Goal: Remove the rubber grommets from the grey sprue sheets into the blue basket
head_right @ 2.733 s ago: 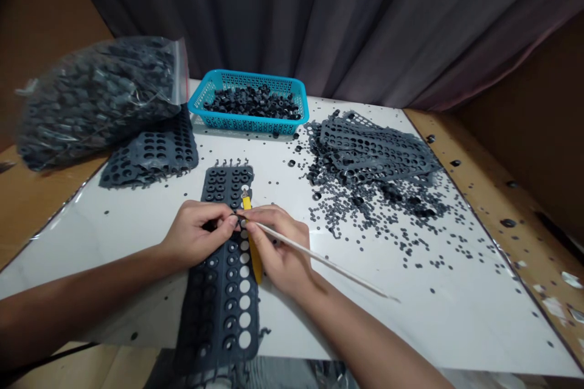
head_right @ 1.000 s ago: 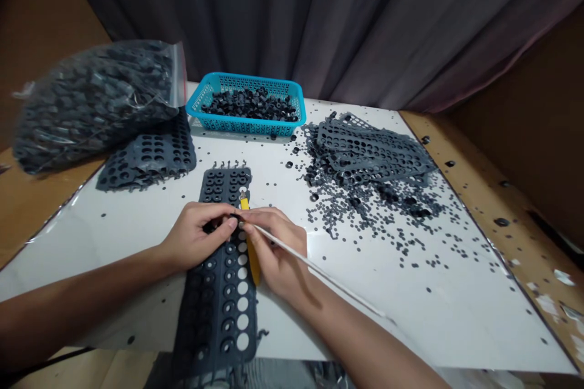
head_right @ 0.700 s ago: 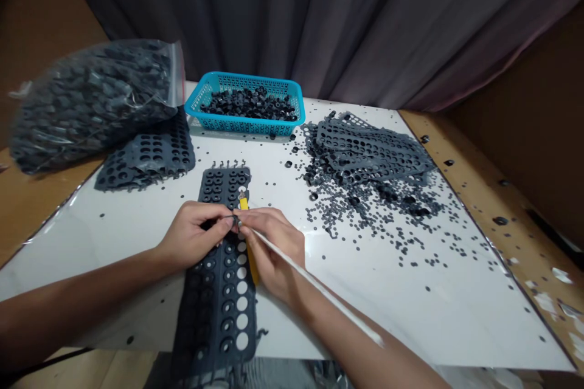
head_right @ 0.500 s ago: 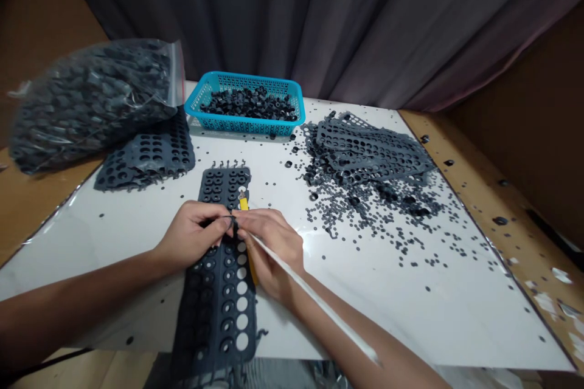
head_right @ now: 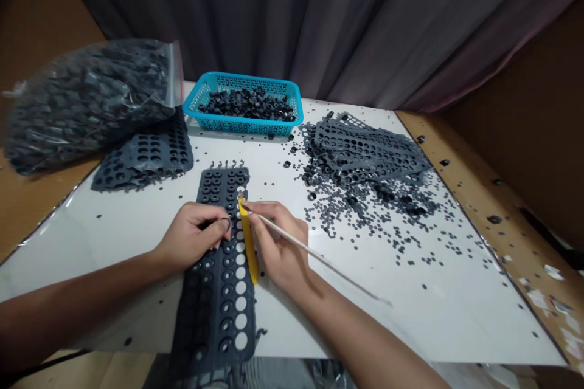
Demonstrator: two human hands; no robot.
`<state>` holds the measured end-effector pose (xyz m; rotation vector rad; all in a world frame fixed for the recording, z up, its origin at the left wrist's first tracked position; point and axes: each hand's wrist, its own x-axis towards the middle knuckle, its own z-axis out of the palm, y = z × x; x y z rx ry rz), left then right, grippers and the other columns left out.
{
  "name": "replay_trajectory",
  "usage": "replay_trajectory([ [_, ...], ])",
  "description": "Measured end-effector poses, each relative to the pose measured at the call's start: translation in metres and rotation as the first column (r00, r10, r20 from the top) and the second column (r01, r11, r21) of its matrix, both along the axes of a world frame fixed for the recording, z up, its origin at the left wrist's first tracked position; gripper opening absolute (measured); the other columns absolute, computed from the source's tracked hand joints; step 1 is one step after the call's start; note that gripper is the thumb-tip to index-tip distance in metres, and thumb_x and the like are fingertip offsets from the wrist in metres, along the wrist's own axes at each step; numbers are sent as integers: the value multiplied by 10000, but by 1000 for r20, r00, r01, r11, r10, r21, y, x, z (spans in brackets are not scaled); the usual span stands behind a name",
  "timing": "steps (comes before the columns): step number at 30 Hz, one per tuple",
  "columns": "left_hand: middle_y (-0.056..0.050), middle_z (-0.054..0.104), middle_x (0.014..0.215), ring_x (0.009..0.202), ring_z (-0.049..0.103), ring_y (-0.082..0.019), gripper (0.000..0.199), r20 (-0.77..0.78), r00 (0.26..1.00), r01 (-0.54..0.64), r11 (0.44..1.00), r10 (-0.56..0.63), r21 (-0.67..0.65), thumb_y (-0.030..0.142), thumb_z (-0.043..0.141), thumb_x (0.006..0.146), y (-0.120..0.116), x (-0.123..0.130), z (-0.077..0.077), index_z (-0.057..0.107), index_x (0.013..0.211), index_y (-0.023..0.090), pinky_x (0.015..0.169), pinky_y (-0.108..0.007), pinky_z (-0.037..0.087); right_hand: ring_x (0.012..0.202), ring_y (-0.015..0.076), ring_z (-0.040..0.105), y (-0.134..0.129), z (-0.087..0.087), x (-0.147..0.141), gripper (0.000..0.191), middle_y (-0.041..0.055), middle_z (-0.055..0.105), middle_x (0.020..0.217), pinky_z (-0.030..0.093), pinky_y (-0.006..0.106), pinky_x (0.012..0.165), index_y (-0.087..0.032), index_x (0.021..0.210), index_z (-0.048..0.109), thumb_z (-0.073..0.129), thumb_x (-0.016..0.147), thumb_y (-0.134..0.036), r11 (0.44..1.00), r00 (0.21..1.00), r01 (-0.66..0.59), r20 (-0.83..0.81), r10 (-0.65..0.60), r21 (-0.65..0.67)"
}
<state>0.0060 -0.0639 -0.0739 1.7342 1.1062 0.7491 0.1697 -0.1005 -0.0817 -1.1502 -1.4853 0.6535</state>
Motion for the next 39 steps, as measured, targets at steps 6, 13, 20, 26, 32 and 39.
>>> replay_trajectory([
  [6, 42, 449, 385, 386, 412, -80, 252, -13, 999, -35, 999, 35, 12, 215, 458, 722, 1, -1, -1, 539, 493, 147, 408, -196, 297, 958, 191, 664, -3, 1, -5, 56, 55, 720, 973, 528, 372, 866, -215, 879, 620, 572, 850, -221, 976, 955, -155, -275, 108, -153],
  [13, 50, 435, 378, 386, 397, -78, 249, -22, 998, -61, 998, 62, 23, 195, 461, 729, -1, -1, -5, 540, 497, 149, 410, -196, 297, 950, 208, 668, -4, -2, -7, 53, 67, 721, 967, 541, 388, 838, -215, 871, 625, 582, 842, -221, 965, 949, -191, -283, 136, -178],
  [20, 50, 429, 373, 381, 392, -74, 259, -25, 997, -69, 997, 70, 40, 190, 455, 719, -1, 0, -4, 532, 474, 150, 409, -195, 303, 978, 199, 657, -5, -4, -7, 85, 57, 712, 997, 524, 382, 873, -225, 903, 625, 567, 850, -191, 972, 957, -200, -238, 166, -125],
  [26, 54, 422, 371, 380, 381, -68, 259, -25, 997, -66, 997, 67, 37, 191, 462, 716, -1, 0, -3, 515, 467, 149, 407, -190, 294, 971, 201, 651, -5, -7, -5, 121, 63, 707, 989, 524, 396, 868, -227, 931, 622, 562, 846, -166, 985, 982, -160, -110, 152, -61],
  [32, 52, 429, 379, 385, 391, -73, 257, -42, 997, -69, 997, 70, 31, 188, 459, 721, -1, 0, -5, 525, 475, 151, 414, -195, 302, 962, 200, 652, -4, -6, -5, 130, 64, 707, 984, 533, 395, 854, -227, 932, 624, 559, 844, -156, 987, 984, -156, -90, 153, -29],
  [39, 50, 434, 388, 400, 398, -76, 259, -50, 996, -64, 996, 67, 54, 182, 461, 725, 0, -1, -7, 534, 479, 149, 424, -197, 303, 986, 196, 650, -5, -6, -6, 103, 53, 709, 998, 522, 387, 878, -223, 910, 627, 565, 848, -170, 981, 972, -178, -169, 164, -76],
])
